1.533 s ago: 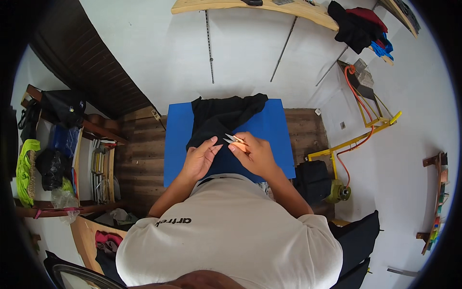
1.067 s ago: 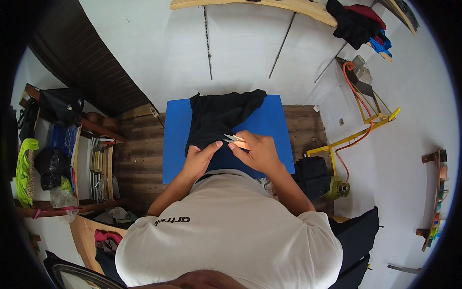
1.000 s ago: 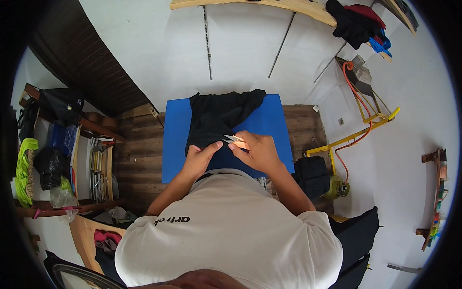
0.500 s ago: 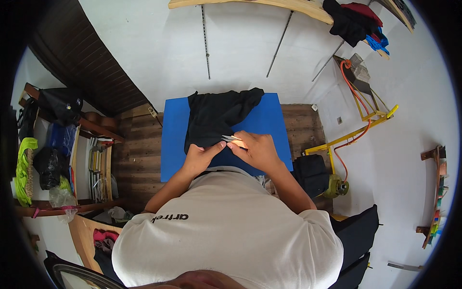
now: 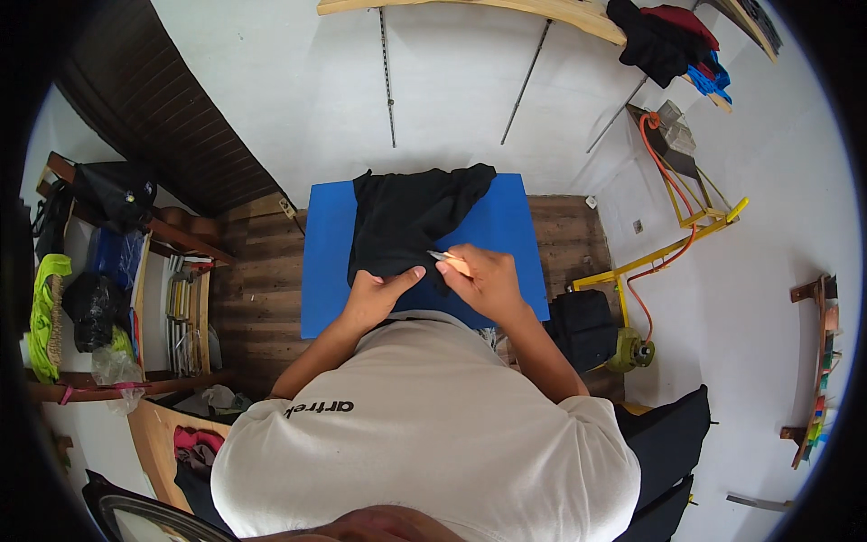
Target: The recorder is measuring, aligning, and cutting a piece of black fabric on a workbench using a utility knife.
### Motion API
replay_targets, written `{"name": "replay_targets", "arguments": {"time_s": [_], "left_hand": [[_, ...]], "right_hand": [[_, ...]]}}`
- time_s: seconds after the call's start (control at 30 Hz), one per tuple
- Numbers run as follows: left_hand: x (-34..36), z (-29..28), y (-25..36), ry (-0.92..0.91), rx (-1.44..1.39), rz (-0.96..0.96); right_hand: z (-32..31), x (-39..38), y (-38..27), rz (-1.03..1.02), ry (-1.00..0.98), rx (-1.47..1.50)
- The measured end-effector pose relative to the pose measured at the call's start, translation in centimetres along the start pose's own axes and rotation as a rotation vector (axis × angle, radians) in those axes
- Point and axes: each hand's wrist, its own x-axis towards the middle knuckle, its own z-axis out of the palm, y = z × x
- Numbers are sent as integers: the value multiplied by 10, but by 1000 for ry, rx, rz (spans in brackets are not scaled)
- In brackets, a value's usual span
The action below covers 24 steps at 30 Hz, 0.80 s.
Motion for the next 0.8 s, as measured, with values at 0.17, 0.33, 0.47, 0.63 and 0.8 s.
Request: {"name": "replay_targets", "arguments": {"time_s": [0.17,0.33,0.47,0.63,0.8], "left_hand": [[-2,1,-3,46,-8,-32],[-6,1,-6,84,-69,-101],[-7,0,-11,108,-166,-66],[-6,-1,-22,126,-438,-244],[0,-7,-36,72,-731,-226]], "right_hand": [[-14,-2,30,169,327,88],[-71,21,73,744,864,1716],[-65,3,56,581,559,1670],[-2,-18,19,436,324,722],[22,-20,-1,420,32,297]]}}
